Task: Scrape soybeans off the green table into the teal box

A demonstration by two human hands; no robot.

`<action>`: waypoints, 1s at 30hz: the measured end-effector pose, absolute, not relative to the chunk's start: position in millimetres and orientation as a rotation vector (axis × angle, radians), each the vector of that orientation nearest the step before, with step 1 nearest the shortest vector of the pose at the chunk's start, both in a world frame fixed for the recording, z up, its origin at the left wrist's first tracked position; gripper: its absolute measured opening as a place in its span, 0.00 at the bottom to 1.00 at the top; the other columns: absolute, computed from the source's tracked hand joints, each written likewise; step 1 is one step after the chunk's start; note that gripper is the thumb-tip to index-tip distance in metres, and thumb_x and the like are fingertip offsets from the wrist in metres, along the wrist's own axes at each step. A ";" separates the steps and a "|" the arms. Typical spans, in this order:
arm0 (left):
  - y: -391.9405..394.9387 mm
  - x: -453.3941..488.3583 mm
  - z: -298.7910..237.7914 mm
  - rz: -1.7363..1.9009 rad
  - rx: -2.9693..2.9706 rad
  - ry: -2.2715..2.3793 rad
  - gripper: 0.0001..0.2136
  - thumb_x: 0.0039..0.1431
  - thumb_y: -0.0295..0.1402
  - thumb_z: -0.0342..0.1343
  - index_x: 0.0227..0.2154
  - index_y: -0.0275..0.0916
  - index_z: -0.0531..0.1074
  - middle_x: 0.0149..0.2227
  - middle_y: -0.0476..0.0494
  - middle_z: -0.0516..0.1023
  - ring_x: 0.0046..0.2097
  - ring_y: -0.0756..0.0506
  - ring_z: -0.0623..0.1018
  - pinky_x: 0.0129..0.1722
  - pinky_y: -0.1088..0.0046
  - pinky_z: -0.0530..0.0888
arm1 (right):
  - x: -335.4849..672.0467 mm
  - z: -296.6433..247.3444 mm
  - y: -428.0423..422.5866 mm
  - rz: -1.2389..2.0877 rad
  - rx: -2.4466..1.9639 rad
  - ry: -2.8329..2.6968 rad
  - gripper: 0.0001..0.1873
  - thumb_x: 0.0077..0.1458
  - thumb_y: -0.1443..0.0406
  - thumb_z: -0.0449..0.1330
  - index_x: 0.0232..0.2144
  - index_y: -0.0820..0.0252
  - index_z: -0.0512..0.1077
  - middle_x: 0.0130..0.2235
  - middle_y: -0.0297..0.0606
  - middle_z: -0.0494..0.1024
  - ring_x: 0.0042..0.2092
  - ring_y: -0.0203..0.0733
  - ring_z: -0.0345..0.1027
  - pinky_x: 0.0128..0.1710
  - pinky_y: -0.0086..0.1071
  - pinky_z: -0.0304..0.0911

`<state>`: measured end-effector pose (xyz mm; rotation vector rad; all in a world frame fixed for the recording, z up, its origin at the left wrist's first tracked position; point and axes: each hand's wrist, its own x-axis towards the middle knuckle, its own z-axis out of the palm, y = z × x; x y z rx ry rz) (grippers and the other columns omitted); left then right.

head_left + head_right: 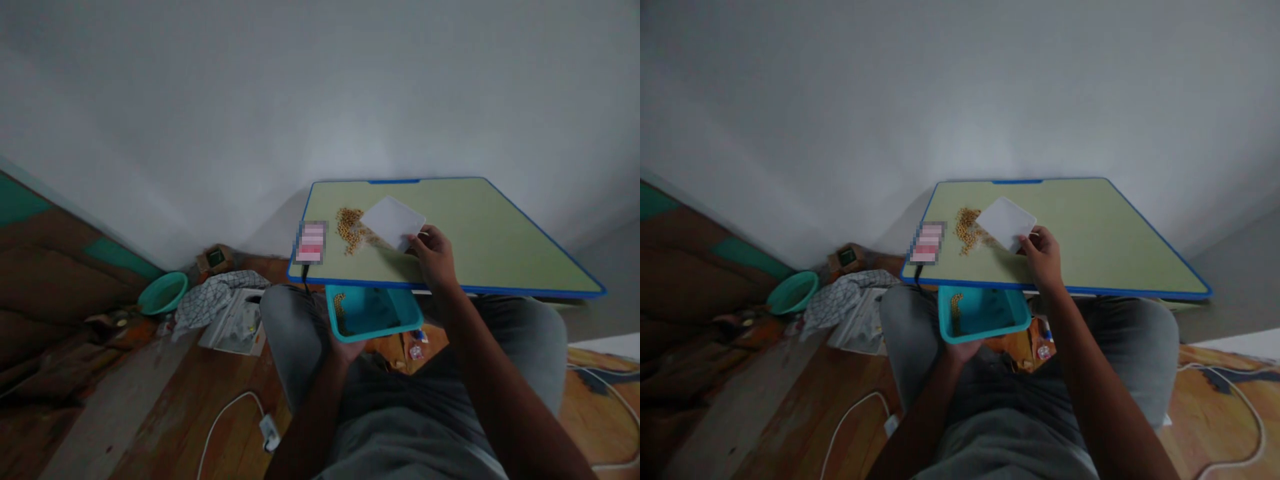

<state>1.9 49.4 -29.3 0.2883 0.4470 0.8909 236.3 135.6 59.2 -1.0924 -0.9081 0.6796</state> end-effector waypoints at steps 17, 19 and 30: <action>39.4 16.3 -23.6 1.067 0.201 0.675 0.38 0.66 0.63 0.40 0.46 0.37 0.86 0.53 0.37 0.89 0.78 0.16 0.51 0.72 0.25 0.50 | 236.4 65.5 132.8 0.756 -1.077 -0.912 0.20 0.49 0.52 0.71 0.39 0.52 0.70 0.35 0.32 0.80 0.35 0.41 0.73 0.34 0.33 0.72; 36.8 16.0 -26.5 1.112 0.195 0.717 0.36 0.66 0.62 0.42 0.44 0.37 0.85 0.52 0.35 0.89 0.78 0.16 0.52 0.73 0.26 0.49 | 237.0 64.2 133.2 0.765 -1.060 -0.903 0.20 0.50 0.52 0.71 0.39 0.52 0.70 0.35 0.32 0.80 0.35 0.41 0.73 0.34 0.34 0.72; 23.6 17.8 -24.3 1.031 0.323 0.617 0.34 0.72 0.54 0.34 0.52 0.41 0.84 0.62 0.33 0.84 0.77 0.16 0.58 0.65 0.20 0.58 | 240.6 55.6 135.0 0.764 -1.003 -0.883 0.17 0.51 0.55 0.71 0.39 0.51 0.69 0.34 0.31 0.78 0.33 0.41 0.73 0.33 0.35 0.73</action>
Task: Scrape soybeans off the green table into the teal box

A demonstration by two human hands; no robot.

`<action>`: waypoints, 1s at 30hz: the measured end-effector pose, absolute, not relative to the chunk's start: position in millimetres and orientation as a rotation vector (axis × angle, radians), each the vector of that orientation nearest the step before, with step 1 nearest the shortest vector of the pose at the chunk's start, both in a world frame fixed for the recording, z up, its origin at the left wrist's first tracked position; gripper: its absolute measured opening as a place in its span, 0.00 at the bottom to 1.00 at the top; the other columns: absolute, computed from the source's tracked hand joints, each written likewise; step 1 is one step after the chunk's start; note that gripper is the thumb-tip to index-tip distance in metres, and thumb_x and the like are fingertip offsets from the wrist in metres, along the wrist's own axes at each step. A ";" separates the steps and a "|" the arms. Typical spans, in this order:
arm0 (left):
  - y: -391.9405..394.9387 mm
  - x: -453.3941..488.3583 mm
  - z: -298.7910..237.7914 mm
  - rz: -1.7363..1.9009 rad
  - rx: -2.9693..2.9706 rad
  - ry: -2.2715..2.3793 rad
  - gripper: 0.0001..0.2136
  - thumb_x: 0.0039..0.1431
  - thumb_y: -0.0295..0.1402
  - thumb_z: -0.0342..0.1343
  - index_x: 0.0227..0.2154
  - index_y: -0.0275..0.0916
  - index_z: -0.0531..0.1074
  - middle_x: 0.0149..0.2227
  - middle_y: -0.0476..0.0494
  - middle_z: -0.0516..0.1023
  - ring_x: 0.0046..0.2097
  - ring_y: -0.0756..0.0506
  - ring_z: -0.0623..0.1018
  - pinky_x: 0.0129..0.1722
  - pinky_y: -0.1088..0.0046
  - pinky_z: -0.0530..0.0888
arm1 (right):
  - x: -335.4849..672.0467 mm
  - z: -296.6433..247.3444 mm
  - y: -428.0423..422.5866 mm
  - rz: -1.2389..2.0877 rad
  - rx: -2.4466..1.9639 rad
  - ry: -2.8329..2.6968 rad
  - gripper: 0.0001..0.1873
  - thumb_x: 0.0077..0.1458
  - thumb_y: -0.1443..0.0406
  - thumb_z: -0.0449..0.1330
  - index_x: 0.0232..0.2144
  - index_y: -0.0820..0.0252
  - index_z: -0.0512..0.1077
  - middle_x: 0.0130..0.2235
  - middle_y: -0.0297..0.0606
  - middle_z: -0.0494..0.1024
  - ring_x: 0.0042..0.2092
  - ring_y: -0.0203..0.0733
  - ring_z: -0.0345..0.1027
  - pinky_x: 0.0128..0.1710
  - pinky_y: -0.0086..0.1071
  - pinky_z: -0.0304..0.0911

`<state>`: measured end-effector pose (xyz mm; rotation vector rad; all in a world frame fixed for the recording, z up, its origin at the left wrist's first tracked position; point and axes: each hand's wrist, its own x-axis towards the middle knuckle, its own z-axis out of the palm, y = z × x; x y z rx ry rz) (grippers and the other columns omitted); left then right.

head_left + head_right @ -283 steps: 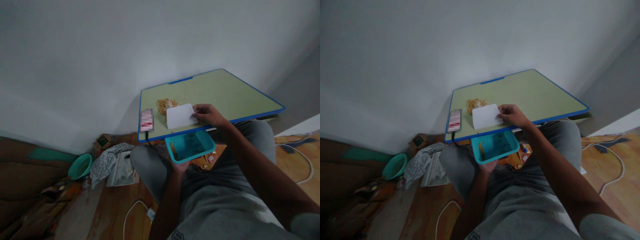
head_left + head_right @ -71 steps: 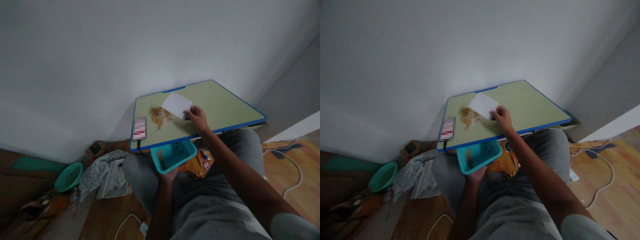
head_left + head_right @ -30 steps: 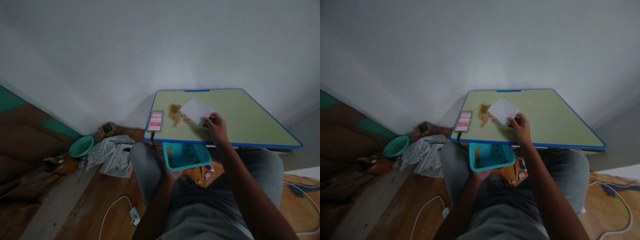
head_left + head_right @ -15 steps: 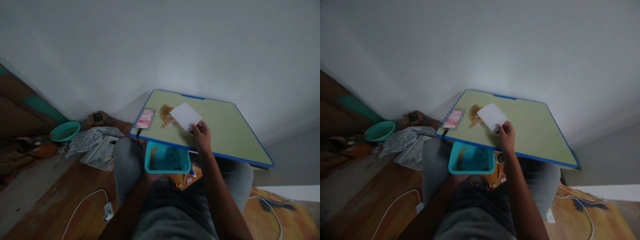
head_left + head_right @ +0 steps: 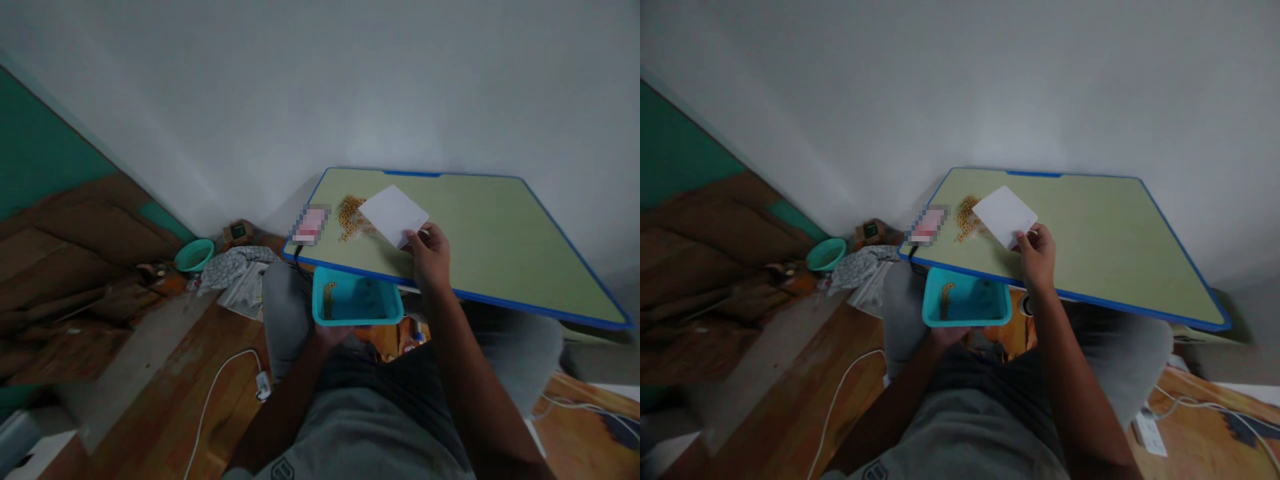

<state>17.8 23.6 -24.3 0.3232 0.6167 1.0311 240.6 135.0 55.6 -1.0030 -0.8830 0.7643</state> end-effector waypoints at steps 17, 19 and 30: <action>32.4 17.4 -22.7 0.925 0.297 0.546 0.36 0.71 0.58 0.37 0.54 0.37 0.83 0.62 0.30 0.83 0.76 0.20 0.63 0.66 0.26 0.64 | 249.0 57.8 133.3 0.729 -1.030 -0.862 0.19 0.51 0.52 0.70 0.38 0.49 0.67 0.38 0.32 0.78 0.37 0.41 0.73 0.32 0.32 0.73; 33.6 17.1 -25.5 0.928 0.302 0.531 0.37 0.70 0.60 0.39 0.53 0.39 0.84 0.61 0.32 0.84 0.76 0.18 0.62 0.66 0.24 0.62 | 247.5 58.9 132.0 0.725 -1.031 -0.877 0.20 0.51 0.52 0.71 0.38 0.49 0.66 0.37 0.31 0.79 0.36 0.41 0.73 0.32 0.32 0.72; 34.7 18.4 -36.9 1.003 0.290 0.589 0.34 0.71 0.54 0.37 0.46 0.41 0.88 0.57 0.38 0.87 0.77 0.18 0.60 0.73 0.29 0.54 | 233.7 70.1 118.9 0.734 -1.104 -1.037 0.17 0.53 0.51 0.72 0.40 0.53 0.78 0.32 0.35 0.82 0.32 0.44 0.75 0.30 0.36 0.72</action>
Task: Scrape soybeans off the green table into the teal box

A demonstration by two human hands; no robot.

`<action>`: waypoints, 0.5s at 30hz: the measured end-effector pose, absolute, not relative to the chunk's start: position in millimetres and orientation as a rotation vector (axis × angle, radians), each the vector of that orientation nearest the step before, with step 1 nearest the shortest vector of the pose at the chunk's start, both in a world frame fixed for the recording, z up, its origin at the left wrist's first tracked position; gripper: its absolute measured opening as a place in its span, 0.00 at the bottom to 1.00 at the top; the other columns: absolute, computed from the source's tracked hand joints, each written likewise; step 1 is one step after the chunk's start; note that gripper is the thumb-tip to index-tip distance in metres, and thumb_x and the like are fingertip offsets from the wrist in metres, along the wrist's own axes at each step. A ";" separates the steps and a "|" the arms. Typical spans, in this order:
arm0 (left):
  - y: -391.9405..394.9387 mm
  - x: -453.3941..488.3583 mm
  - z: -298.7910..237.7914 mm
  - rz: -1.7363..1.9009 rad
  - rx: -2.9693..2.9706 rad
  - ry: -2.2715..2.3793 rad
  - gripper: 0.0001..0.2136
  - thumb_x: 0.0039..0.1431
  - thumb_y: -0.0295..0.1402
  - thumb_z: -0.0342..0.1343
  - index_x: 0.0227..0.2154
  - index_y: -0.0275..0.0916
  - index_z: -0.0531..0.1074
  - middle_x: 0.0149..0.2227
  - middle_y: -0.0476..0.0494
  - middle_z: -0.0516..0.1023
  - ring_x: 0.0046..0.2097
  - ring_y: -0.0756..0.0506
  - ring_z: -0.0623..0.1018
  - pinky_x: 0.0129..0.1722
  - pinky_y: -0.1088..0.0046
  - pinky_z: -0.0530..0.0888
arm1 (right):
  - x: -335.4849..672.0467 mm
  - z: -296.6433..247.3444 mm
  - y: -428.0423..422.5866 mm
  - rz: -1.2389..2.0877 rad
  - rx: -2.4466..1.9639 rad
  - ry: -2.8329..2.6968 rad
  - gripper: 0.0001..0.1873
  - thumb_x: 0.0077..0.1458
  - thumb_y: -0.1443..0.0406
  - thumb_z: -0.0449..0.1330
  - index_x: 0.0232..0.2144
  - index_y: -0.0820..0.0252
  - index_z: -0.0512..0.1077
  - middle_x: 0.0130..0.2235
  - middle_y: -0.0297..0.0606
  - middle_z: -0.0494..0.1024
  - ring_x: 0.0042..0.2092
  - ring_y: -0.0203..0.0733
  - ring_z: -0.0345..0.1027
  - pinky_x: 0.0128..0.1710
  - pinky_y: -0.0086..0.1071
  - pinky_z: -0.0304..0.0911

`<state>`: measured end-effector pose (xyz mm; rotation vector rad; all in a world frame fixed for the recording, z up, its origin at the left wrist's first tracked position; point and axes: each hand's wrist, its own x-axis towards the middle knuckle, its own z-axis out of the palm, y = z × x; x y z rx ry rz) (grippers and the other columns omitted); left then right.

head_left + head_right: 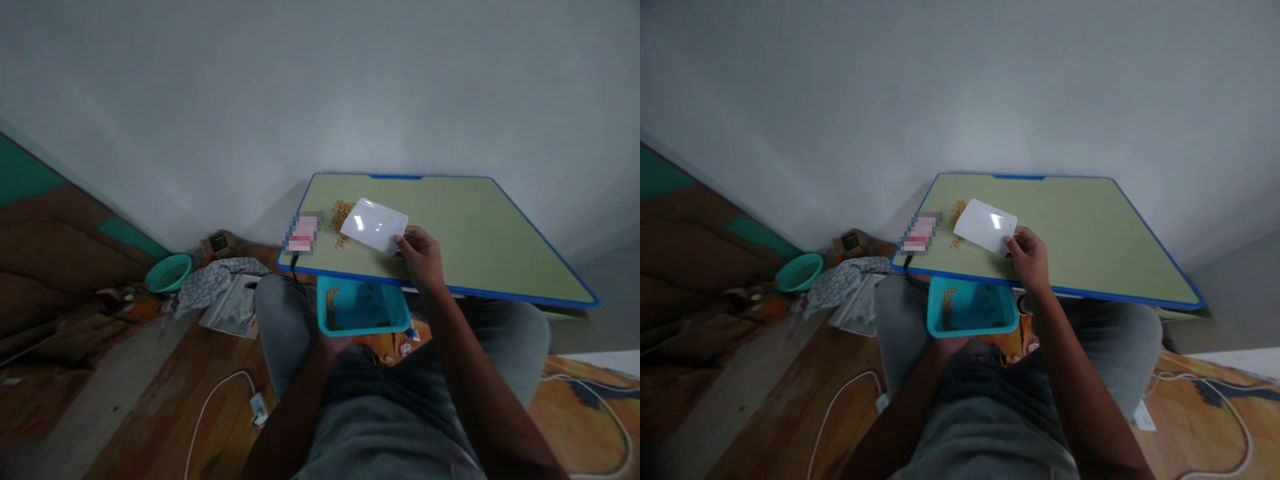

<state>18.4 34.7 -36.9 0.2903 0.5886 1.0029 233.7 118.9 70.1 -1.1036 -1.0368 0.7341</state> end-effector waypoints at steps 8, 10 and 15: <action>35.1 10.9 -34.0 0.984 0.248 0.541 0.31 0.74 0.53 0.40 0.52 0.38 0.84 0.60 0.34 0.86 0.79 0.31 0.61 0.77 0.37 0.53 | 233.1 70.7 118.2 0.758 -1.078 -1.015 0.24 0.51 0.46 0.74 0.41 0.52 0.77 0.35 0.36 0.85 0.34 0.45 0.79 0.31 0.39 0.78; 35.2 8.0 -35.1 0.966 0.266 0.501 0.30 0.73 0.54 0.42 0.56 0.40 0.82 0.64 0.34 0.83 0.79 0.32 0.59 0.77 0.36 0.53 | 233.9 69.9 118.3 0.756 -1.070 -1.002 0.25 0.52 0.45 0.74 0.43 0.52 0.75 0.34 0.34 0.83 0.33 0.43 0.78 0.30 0.37 0.79; 39.4 5.3 -45.1 0.881 0.325 0.397 0.36 0.70 0.59 0.42 0.62 0.35 0.77 0.70 0.28 0.76 0.80 0.29 0.58 0.76 0.33 0.54 | 234.8 70.3 117.0 0.773 -1.085 -1.000 0.25 0.54 0.46 0.72 0.45 0.53 0.73 0.35 0.34 0.83 0.32 0.42 0.78 0.28 0.34 0.77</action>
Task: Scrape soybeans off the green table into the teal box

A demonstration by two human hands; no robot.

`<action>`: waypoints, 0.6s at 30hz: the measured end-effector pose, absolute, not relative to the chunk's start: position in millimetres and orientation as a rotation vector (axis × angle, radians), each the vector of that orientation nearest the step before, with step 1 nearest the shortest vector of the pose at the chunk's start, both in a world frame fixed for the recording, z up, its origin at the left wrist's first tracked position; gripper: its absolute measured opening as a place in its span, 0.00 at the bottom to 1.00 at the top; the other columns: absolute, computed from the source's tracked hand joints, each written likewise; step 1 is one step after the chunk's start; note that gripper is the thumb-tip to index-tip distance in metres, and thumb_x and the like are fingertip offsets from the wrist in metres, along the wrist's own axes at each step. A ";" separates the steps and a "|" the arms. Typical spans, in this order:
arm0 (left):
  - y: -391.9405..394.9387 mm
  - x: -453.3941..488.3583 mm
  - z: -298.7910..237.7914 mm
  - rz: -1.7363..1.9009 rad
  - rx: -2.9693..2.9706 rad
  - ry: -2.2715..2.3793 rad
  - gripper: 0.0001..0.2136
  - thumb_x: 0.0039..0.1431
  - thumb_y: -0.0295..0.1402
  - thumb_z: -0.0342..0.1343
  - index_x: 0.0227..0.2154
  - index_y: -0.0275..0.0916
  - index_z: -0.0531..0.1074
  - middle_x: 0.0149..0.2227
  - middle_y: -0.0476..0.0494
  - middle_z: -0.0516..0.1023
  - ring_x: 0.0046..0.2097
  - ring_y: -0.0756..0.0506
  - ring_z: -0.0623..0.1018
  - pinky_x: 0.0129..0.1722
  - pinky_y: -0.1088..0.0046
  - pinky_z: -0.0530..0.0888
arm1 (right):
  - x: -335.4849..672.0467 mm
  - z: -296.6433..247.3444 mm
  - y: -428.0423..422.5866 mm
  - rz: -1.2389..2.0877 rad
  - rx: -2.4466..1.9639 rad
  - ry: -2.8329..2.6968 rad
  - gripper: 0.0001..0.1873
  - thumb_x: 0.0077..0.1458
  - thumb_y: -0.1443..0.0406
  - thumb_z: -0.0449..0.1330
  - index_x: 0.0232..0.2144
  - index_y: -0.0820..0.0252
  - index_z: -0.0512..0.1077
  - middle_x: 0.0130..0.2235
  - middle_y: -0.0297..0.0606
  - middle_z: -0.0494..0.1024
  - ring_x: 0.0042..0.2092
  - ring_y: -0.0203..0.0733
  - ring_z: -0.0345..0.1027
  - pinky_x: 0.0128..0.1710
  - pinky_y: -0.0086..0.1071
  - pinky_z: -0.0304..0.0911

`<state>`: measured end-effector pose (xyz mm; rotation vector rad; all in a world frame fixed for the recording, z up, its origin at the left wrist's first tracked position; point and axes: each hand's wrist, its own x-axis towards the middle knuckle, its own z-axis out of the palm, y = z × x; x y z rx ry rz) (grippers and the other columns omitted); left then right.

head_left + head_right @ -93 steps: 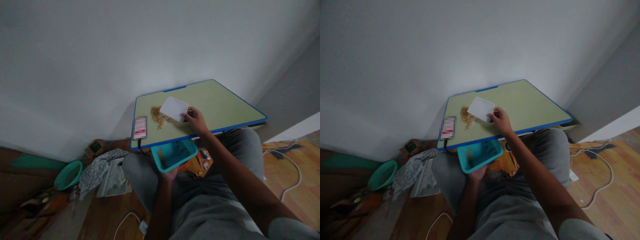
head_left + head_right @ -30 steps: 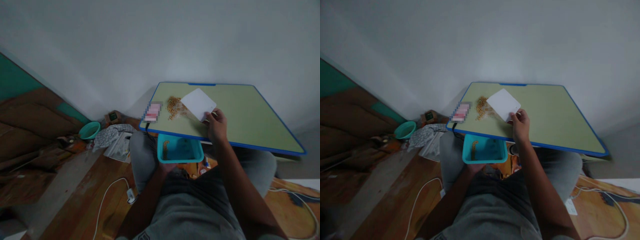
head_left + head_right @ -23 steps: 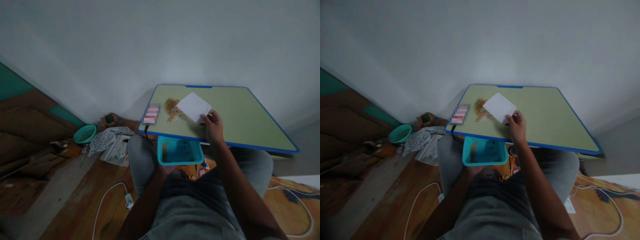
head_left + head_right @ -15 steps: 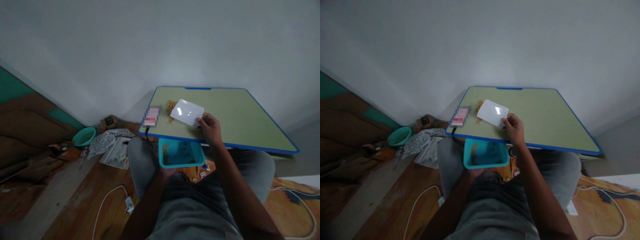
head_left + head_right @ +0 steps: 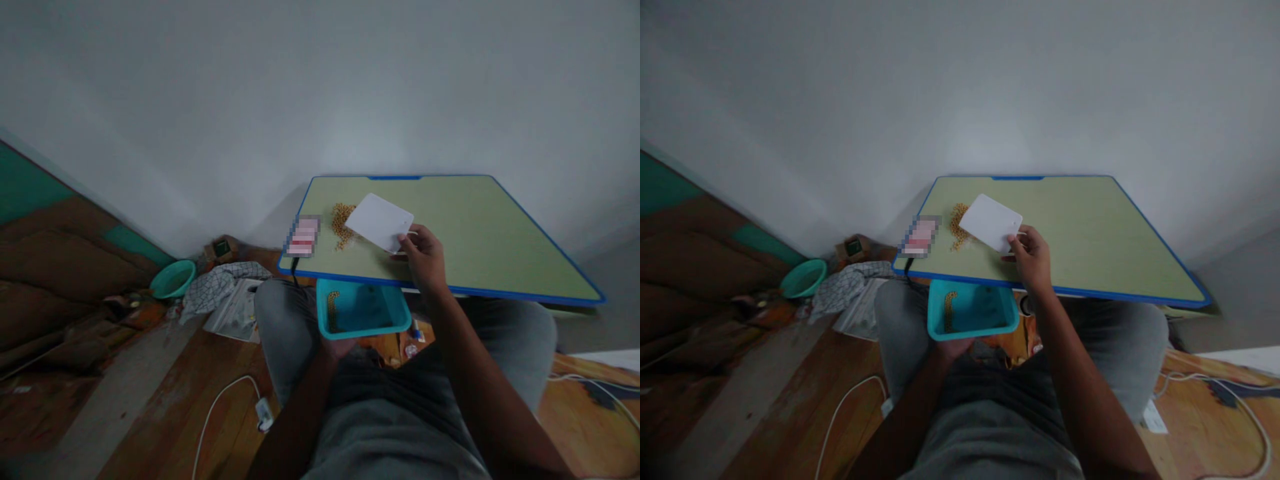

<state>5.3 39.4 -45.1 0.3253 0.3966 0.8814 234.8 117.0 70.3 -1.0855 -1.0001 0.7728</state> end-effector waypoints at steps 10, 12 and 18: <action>24.5 15.6 -5.9 0.959 0.348 0.623 0.33 0.71 0.59 0.42 0.48 0.43 0.88 0.57 0.42 0.87 0.75 0.20 0.65 0.71 0.33 0.61 | 231.7 71.1 118.2 0.750 -1.081 -0.978 0.23 0.54 0.49 0.71 0.46 0.52 0.74 0.32 0.33 0.81 0.34 0.44 0.77 0.28 0.36 0.78; 25.7 14.7 -6.2 0.944 0.327 0.613 0.33 0.71 0.59 0.42 0.50 0.42 0.86 0.58 0.39 0.87 0.75 0.22 0.65 0.71 0.32 0.61 | 231.7 70.0 119.4 0.753 -1.076 -0.974 0.23 0.54 0.49 0.71 0.46 0.52 0.74 0.32 0.33 0.81 0.34 0.44 0.77 0.29 0.37 0.78; 30.1 15.4 -15.1 0.940 0.291 0.607 0.32 0.70 0.56 0.44 0.54 0.37 0.84 0.61 0.31 0.84 0.75 0.22 0.66 0.69 0.28 0.64 | 231.7 67.9 121.3 0.767 -1.069 -0.969 0.22 0.52 0.53 0.71 0.47 0.53 0.74 0.33 0.34 0.82 0.34 0.44 0.77 0.30 0.38 0.79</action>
